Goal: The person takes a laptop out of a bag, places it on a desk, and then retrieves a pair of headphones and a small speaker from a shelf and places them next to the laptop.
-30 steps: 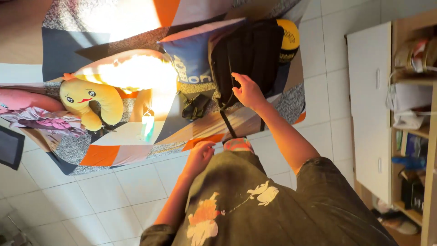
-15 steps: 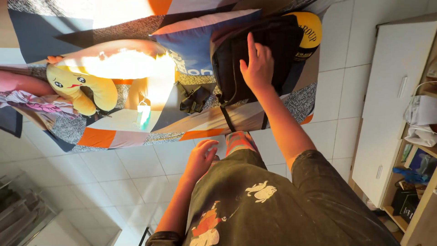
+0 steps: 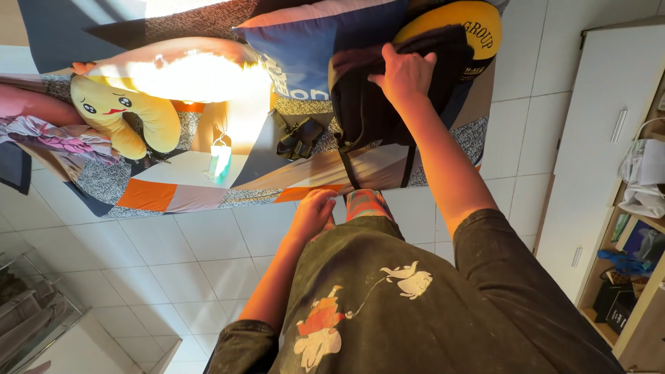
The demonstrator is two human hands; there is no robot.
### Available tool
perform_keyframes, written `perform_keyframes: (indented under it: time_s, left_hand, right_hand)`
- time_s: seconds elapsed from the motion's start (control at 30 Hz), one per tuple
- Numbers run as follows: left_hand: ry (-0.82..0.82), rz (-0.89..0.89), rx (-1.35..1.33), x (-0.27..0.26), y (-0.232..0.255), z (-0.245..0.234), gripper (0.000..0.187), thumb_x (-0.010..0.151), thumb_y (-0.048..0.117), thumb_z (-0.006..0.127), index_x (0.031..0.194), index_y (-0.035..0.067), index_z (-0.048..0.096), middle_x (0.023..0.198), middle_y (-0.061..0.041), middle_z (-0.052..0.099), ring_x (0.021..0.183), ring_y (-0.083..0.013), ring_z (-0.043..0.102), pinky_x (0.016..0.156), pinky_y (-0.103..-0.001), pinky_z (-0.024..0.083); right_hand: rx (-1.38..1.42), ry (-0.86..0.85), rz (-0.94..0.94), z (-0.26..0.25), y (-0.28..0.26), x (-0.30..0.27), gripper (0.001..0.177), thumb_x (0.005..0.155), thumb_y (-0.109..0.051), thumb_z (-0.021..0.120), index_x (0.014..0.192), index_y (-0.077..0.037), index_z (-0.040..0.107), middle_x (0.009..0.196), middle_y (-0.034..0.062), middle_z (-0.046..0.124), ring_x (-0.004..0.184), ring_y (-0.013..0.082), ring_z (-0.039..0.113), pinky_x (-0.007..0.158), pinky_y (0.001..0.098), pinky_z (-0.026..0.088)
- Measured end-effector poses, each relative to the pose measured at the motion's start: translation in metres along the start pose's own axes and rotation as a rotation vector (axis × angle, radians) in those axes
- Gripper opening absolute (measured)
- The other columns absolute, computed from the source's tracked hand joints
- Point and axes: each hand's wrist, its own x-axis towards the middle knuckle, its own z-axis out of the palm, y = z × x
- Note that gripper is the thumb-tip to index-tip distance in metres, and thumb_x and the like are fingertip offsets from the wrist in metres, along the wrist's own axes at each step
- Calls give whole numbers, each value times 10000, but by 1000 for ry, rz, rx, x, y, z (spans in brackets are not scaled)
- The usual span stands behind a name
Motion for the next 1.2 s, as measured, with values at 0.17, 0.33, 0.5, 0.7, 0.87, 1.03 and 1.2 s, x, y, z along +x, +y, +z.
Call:
perform_keyframes:
  time_s: [0.17,0.33,0.5,0.7,0.87,1.03,1.2]
  left_hand:
    - [21,14,-29,26,-28,7,240,947,158,682,1177,91,696,1139,-142,693,961,-288,707,854,-379,568]
    - [115,167,35,45,-38,5,456,899,166,759,1319,100,592,1246,-149,639,1077,-303,658,923,-388,547]
    - [33,320,143,47,-37,-3,781,811,187,822,1466,43,423,1419,-197,504,1251,-380,550,1012,-455,483]
    - [88,740,179,26,3,-34,712,815,234,858,1375,7,482,1386,-197,537,1274,-413,538,1063,-469,469]
    - [-248,948,251,9,29,-56,368,799,179,803,1063,40,589,1087,-161,623,1034,-385,620,893,-462,526]
    - [-735,1247,308,-41,70,-53,310,711,157,793,918,45,591,899,-155,622,868,-390,639,749,-472,531]
    - [-1059,1385,218,-108,99,-28,288,799,192,791,889,31,570,830,-156,599,792,-390,621,682,-477,500]
  right_hand:
    - [178,-8,-88,-28,-14,-74,466,777,-481,893,850,-120,608,641,95,673,630,327,684,633,468,456]
    - [306,111,-12,-41,-47,-179,432,786,-406,885,819,-106,576,627,114,645,599,360,653,533,485,474]
    - [406,216,190,-62,-77,-262,406,792,-358,906,820,-104,590,628,100,640,597,342,650,521,443,471]
    - [587,443,423,-135,-123,-331,400,840,-266,935,848,-49,599,652,117,583,549,282,562,534,369,452]
    - [686,566,505,-166,-165,-425,332,844,-153,917,857,-36,606,707,57,603,608,120,563,576,280,451]
    - [805,770,725,-149,-206,-519,280,887,-29,884,926,-5,608,809,3,603,754,57,530,666,235,440]
    - [953,1163,1060,-127,-260,-602,283,964,42,850,1087,-15,603,838,-34,611,726,18,542,625,179,421]
